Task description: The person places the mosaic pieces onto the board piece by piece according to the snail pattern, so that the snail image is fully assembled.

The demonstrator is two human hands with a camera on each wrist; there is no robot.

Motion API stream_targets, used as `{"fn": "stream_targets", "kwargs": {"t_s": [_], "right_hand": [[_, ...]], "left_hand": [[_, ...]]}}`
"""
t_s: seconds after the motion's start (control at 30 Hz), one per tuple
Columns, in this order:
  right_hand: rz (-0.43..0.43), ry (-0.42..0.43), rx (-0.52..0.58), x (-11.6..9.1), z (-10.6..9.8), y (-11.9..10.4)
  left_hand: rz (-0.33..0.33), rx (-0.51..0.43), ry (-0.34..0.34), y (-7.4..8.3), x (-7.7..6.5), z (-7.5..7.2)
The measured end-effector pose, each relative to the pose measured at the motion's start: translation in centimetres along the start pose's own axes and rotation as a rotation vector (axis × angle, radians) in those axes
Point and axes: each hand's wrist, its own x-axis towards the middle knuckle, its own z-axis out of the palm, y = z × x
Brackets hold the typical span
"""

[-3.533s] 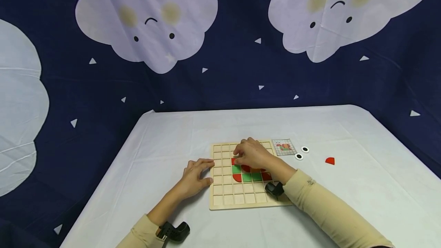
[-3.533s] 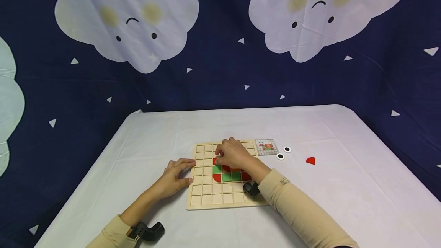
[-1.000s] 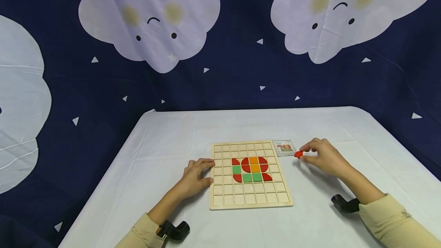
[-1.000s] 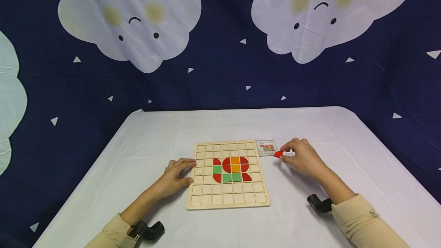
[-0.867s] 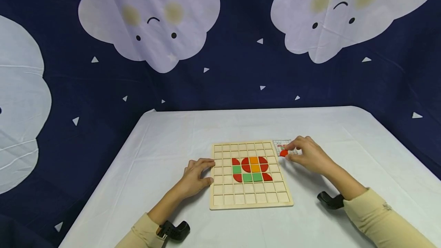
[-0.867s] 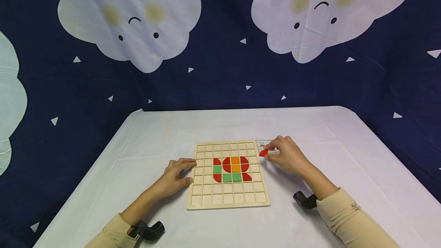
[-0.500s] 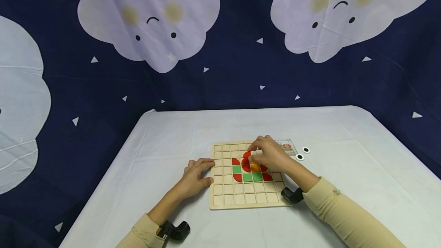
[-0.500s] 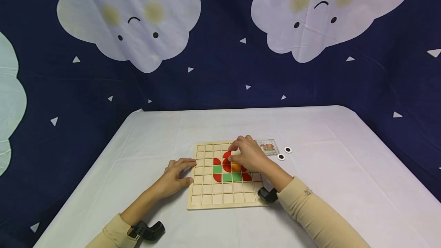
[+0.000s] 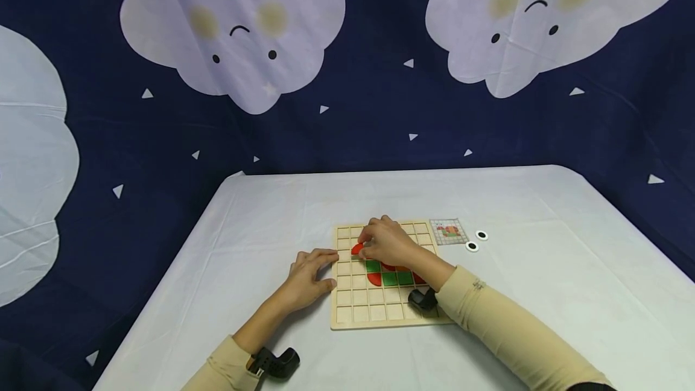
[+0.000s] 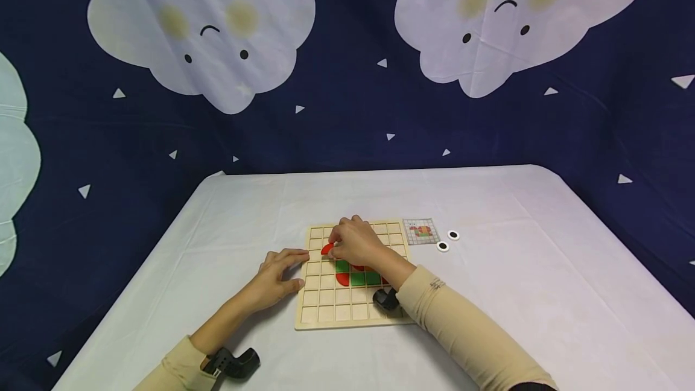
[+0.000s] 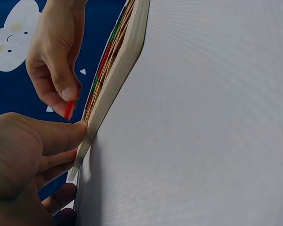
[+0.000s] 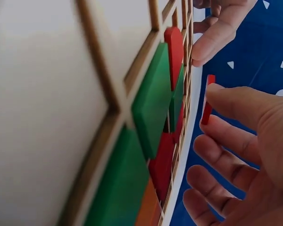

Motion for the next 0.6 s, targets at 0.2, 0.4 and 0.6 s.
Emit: {"fn": "stream_targets", "kwargs": {"t_s": [0.2,0.4,0.6], "right_hand": [[0.000,-0.023,-0.042,0.41,0.40,0.08],[-0.023,-0.046,-0.079,0.42,0.50,0.33],[-0.025,-0.056,-0.089,0.37,0.61,0.38]], "left_hand": [[0.000,-0.006,-0.009,0.04,0.00,-0.08],[-0.001,-0.014,-0.009,0.10,-0.04,-0.15],[-0.001,-0.013,-0.008,0.16,-0.09,-0.14]]}}
